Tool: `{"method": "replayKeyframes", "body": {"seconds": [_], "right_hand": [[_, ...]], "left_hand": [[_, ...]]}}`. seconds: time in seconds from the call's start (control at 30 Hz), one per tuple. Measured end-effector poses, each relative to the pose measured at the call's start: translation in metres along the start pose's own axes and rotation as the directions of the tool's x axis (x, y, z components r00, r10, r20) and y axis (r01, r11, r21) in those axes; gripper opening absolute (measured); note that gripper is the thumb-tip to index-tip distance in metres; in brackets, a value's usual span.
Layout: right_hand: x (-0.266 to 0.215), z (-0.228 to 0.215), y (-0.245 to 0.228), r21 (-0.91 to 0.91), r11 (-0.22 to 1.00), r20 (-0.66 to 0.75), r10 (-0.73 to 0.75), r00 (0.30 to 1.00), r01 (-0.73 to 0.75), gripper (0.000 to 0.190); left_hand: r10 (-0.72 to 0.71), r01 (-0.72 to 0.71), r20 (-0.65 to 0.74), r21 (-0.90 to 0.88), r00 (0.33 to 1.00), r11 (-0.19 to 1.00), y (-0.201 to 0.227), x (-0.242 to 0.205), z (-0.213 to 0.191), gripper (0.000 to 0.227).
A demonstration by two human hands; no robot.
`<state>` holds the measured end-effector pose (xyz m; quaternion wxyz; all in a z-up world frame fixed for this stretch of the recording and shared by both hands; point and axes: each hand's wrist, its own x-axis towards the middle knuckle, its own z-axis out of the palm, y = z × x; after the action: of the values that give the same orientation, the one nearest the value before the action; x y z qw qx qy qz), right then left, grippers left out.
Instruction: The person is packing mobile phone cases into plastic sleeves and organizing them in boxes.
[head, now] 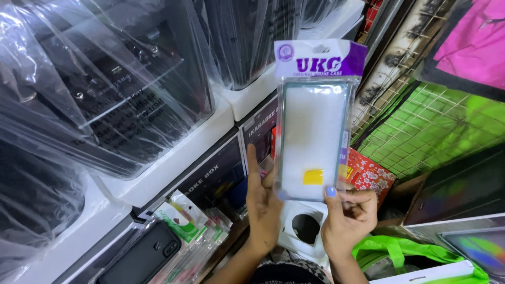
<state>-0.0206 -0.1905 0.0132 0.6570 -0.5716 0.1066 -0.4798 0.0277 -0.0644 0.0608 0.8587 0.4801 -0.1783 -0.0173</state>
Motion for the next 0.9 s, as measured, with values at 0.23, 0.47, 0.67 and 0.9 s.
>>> {"method": "replayKeyframes", "body": {"seconds": [0.23, 0.47, 0.67, 0.9], "right_hand": [[-0.007, -0.012, 0.008, -0.139, 0.989, 0.018, -0.048, 0.999, 0.050, 0.027], [0.011, 0.003, -0.023, 0.078, 0.991, 0.194, 0.094, 0.976, -0.111, 0.046], [0.030, 0.017, -0.039, 0.020, 0.971, 0.382, 0.215, 0.899, -0.240, 0.068], [0.026, 0.010, -0.022, -0.118, 0.954, 0.349, 0.299, 0.888, -0.275, 0.028]], "left_hand": [[-0.081, 0.065, 0.113, 0.135, 0.990, 0.989, 0.014, 0.023, 0.003, 0.121], [-0.165, 0.145, 0.054, 0.267, 0.985, 0.953, 0.014, 0.020, 0.000, 0.036], [-0.169, 0.151, 0.042, 0.270, 0.985, 0.951, 0.009, 0.010, -0.003, 0.033], [-0.129, 0.089, 0.098, 0.341, 0.987, 0.936, 0.018, 0.002, -0.005, 0.029]]}}
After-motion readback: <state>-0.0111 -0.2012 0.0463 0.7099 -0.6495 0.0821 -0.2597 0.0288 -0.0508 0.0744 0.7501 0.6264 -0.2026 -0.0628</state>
